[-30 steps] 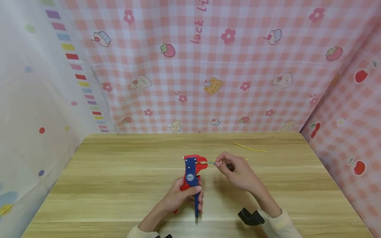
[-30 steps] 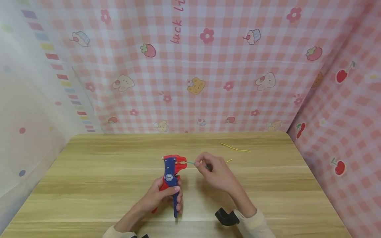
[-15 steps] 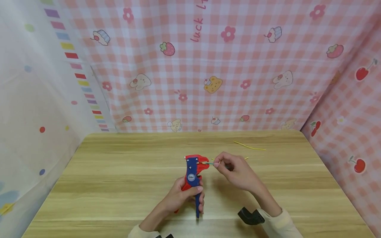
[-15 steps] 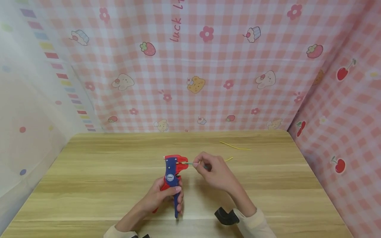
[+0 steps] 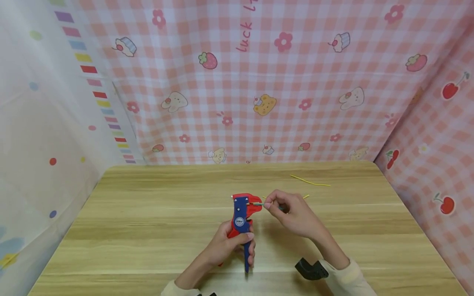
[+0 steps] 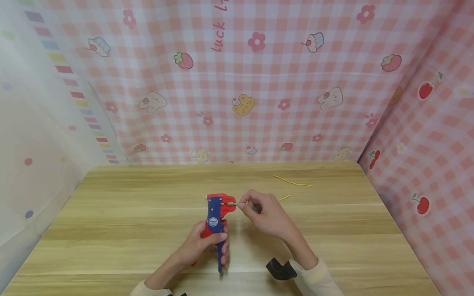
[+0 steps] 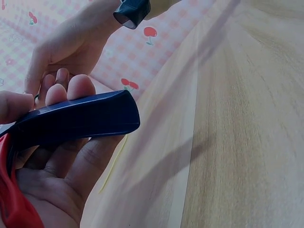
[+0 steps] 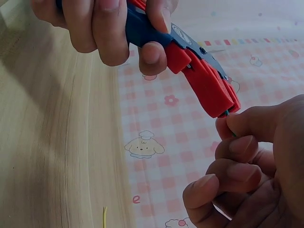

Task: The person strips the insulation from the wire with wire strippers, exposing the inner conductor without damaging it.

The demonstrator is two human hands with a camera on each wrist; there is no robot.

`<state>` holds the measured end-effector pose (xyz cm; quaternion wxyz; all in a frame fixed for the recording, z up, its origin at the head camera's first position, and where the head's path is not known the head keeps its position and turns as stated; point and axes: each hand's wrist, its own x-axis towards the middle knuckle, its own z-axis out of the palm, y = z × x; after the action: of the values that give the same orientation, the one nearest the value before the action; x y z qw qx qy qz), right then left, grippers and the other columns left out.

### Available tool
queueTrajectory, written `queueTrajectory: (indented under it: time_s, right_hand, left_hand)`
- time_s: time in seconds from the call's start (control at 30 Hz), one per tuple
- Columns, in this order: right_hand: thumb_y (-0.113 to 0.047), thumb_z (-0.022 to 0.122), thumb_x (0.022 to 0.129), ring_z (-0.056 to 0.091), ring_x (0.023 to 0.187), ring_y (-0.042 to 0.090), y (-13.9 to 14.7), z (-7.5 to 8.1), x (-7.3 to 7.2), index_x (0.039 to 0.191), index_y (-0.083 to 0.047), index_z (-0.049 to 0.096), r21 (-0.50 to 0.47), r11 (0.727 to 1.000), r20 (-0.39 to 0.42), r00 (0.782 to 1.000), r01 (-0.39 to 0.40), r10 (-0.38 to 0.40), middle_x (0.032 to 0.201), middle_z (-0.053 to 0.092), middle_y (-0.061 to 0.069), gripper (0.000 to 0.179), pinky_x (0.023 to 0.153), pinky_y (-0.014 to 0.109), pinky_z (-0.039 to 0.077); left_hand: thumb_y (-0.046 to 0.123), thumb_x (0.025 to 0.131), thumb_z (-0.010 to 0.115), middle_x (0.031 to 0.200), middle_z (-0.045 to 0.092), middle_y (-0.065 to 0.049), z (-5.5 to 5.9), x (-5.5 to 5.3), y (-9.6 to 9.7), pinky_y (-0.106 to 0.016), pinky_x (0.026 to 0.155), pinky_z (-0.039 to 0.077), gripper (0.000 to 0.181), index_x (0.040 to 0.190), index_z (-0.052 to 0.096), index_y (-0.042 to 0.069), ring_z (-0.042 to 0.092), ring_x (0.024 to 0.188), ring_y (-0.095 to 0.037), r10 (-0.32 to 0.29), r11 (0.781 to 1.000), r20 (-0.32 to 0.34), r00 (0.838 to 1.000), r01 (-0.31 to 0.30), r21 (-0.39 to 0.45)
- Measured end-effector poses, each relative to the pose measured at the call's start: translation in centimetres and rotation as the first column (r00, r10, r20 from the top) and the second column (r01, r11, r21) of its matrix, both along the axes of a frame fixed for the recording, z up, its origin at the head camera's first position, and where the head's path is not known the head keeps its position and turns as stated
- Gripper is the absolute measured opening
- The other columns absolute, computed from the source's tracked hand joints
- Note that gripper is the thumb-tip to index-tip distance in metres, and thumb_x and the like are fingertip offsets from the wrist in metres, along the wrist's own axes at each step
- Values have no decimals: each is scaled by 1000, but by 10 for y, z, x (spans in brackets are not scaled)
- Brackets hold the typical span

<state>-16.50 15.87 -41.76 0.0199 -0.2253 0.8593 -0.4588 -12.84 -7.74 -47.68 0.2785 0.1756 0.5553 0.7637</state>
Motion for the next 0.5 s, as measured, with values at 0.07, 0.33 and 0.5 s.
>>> queueTrajectory:
  time_s: [0.07, 0.33, 0.5]
  right_hand:
    - [-21, 66, 101, 43, 55, 3, 0, 0, 0, 97, -19, 68, -3, 1000, -1, 1000, -1, 1, 64, 50, -8, 6, 51, 19, 35]
    - [-21, 67, 101, 40, 54, 2, 0, 0, 0, 97, -20, 69, -5, 1000, -24, 1000, -10, 9, 63, 48, -10, 5, 51, 19, 34]
    - [-24, 66, 102, 41, 54, 3, 1, 0, 0, 97, -19, 69, -7, 1000, -10, 1000, -17, 17, 63, 49, -9, 7, 51, 20, 36]
  left_hand:
    - [13, 104, 58, 80, 68, -4, 0, 1, 1, -36, 70, 65, 25, 120, 47, -5, 72, 66, -16, 4, 1000, -4, 1000, -4, 3]
    - [13, 104, 58, 70, 63, 0, -3, 4, 5, -32, 58, 62, 22, 116, 49, -3, 66, 54, -14, 43, 999, -41, 998, -43, 3]
    - [23, 99, 70, 66, 62, 1, -5, 5, 7, -30, 59, 61, 27, 107, 52, 4, 64, 52, -15, 66, 995, 13, 998, -64, -73]
